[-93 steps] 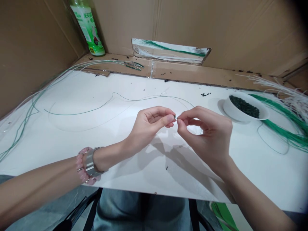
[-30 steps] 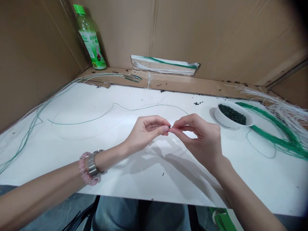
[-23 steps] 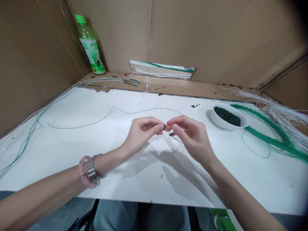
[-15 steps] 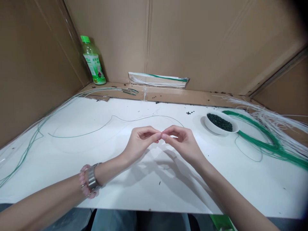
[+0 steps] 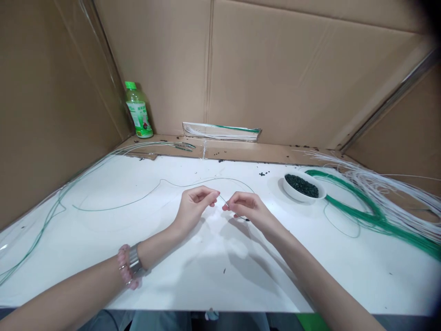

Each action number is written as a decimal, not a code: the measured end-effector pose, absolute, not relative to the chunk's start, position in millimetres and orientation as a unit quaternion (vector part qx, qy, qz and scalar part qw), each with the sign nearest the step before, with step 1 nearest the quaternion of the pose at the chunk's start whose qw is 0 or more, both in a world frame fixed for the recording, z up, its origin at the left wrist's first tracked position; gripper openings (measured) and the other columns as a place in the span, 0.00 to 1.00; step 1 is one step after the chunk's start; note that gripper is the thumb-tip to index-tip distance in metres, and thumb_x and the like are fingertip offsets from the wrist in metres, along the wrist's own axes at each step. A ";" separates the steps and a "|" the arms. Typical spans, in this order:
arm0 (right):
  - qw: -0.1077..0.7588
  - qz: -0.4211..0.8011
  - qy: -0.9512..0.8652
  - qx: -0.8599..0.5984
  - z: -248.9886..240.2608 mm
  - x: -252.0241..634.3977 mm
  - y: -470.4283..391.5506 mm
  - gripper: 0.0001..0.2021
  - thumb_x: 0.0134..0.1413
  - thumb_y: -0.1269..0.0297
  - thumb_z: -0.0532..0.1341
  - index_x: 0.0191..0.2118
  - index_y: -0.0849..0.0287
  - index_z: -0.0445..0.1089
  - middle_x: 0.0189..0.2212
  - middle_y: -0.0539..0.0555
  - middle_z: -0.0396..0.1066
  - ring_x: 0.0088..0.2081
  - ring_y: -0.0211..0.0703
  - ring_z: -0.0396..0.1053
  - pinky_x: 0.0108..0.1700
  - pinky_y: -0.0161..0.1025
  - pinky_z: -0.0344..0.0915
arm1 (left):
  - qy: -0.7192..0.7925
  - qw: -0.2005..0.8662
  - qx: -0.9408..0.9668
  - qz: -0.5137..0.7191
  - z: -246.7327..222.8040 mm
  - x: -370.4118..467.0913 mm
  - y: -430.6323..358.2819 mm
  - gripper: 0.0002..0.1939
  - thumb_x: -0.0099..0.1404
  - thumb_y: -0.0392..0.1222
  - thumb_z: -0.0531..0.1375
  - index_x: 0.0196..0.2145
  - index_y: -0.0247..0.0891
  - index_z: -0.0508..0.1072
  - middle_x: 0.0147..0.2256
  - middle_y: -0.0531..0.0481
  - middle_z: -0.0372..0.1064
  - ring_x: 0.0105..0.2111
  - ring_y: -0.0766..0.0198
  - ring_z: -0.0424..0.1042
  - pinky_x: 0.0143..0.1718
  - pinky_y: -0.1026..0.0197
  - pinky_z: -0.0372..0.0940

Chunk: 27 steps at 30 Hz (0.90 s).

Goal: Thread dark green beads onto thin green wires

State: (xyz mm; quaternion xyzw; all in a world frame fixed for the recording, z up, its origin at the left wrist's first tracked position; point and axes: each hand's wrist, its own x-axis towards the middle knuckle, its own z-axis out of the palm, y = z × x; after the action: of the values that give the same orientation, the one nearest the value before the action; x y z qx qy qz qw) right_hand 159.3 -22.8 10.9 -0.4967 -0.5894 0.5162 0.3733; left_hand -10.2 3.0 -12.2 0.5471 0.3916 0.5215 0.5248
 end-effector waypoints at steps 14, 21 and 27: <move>0.444 0.506 -0.598 -0.436 6.5 153.5 -22.3 0.12 0.46 0.56 0.64 0.25 0.62 0.69 0.23 0.52 0.72 0.27 0.38 0.69 0.33 0.36 0.64 | 0.340 0.528 0.625 0.464 -8.6 -13.3 -4.3 0.09 0.56 0.43 0.62 0.24 0.34 0.75 0.23 0.50 0.69 0.25 0.66 0.65 0.30 0.65 0.61; 0.495 0.486 -0.607 -0.387 9.8 148.4 -27.8 0.13 0.45 0.54 0.63 0.24 0.59 0.66 0.19 0.50 0.67 0.24 0.38 0.68 0.31 0.37 0.64 | 0.340 0.445 0.698 0.446 7.2 29.8 70.5 0.19 0.67 0.50 0.50 0.40 0.31 0.71 0.34 0.43 0.69 0.33 0.63 0.69 0.38 0.58 0.66; 0.494 0.504 -0.638 -0.308 12.5 152.2 -36.2 0.14 0.45 0.53 0.63 0.23 0.58 0.65 0.17 0.49 0.63 0.20 0.38 0.64 0.27 0.37 0.62 | 0.363 0.324 0.820 0.302 13.2 113.8 109.9 0.13 0.65 0.43 0.56 0.45 0.34 0.68 0.45 0.45 0.67 0.41 0.60 0.69 0.42 0.53 0.67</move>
State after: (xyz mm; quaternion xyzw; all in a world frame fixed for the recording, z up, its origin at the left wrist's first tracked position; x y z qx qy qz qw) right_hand 152.2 -36.2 12.5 -0.3082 -0.6380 0.5038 0.4942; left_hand 113.8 109.9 13.2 0.8199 0.3626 0.3019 0.3243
